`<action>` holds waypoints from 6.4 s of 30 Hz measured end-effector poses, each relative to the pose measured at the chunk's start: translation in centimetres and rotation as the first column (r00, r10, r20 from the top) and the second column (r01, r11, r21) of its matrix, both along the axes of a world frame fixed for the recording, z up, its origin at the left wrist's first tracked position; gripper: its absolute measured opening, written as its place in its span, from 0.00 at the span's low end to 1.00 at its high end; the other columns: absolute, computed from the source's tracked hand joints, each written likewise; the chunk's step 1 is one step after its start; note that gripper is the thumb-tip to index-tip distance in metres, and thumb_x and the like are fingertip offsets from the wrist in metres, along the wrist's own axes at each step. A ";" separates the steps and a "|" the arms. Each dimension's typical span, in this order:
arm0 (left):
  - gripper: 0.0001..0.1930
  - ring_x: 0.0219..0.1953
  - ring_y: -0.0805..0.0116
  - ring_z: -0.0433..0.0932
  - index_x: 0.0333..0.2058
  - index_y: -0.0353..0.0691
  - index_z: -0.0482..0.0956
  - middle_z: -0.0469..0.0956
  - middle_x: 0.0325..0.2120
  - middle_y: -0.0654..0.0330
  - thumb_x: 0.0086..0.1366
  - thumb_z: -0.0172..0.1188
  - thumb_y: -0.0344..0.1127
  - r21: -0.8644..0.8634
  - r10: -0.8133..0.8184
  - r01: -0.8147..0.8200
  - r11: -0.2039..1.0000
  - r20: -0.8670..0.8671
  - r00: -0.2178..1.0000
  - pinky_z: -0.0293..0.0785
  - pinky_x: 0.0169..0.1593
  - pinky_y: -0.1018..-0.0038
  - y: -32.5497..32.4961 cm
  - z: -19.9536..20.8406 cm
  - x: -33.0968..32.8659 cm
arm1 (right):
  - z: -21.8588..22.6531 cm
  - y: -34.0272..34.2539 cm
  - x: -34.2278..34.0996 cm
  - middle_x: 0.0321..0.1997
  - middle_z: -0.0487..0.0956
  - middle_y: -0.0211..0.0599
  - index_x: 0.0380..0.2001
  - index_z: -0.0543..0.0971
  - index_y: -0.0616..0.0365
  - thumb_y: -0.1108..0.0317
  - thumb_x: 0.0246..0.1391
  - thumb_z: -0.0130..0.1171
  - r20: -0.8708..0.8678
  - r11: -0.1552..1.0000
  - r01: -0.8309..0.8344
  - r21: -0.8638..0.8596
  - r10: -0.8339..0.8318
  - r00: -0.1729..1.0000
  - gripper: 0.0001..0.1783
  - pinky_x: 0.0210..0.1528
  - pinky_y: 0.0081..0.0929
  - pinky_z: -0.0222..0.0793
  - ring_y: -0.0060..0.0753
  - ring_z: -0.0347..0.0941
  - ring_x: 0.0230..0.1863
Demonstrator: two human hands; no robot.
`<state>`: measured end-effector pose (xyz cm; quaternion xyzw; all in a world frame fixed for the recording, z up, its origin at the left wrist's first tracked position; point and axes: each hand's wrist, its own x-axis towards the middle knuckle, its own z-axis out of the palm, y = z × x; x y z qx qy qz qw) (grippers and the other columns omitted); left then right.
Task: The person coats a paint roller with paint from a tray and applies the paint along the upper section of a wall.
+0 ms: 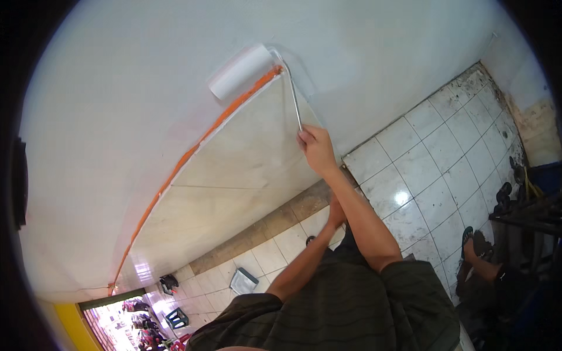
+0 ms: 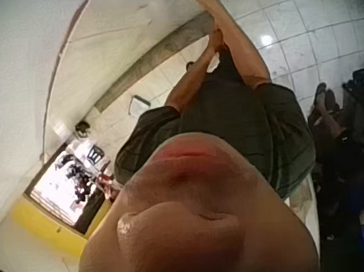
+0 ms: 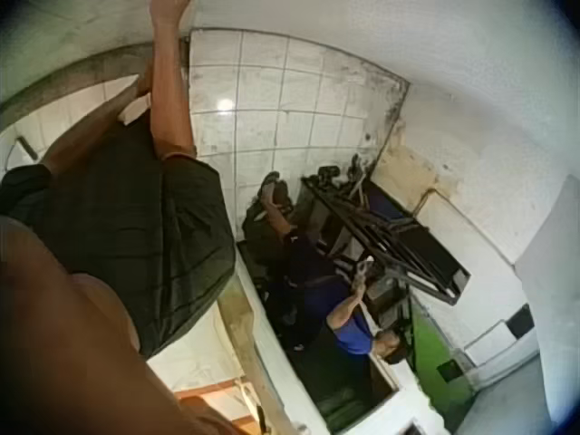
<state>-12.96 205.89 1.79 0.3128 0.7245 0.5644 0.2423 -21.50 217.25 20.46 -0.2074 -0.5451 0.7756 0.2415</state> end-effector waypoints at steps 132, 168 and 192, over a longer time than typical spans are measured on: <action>0.08 0.21 0.68 0.71 0.24 0.38 0.67 0.70 0.17 0.62 0.49 0.59 0.23 -0.219 0.222 -0.120 0.968 0.533 0.816 0.69 0.28 0.68 -4.9 -3.6 -0.9 | -1.2 -4.6 -1.8 0.14 0.56 0.21 0.17 0.65 0.56 0.54 0.66 0.47 -0.069 0.995 0.039 -0.089 -0.045 0.997 0.25 0.15 0.18 0.39 0.13 0.46 0.14; 0.03 0.34 0.70 0.74 0.28 0.37 0.72 0.74 0.27 0.62 0.54 0.57 0.26 0.107 0.317 -0.409 0.906 0.469 0.824 0.70 0.41 0.72 -30.8 4.0 3.5 | 3.3 -33.6 3.6 0.40 0.68 0.41 0.46 0.74 0.56 0.65 0.50 0.64 0.123 0.347 -0.639 0.686 0.811 0.572 0.20 0.47 0.35 0.65 0.42 0.68 0.42; 0.15 0.35 0.60 0.74 0.40 0.44 0.74 0.75 0.35 0.61 0.53 0.61 0.36 0.325 0.265 -0.936 -0.137 0.922 0.281 0.72 0.35 0.61 -81.5 -0.4 24.1 | -9.9 -86.2 21.8 0.32 0.74 0.45 0.49 0.69 0.62 0.42 0.58 0.52 0.677 -0.508 -0.861 0.008 0.637 -0.369 0.32 0.27 0.32 0.68 0.35 0.72 0.27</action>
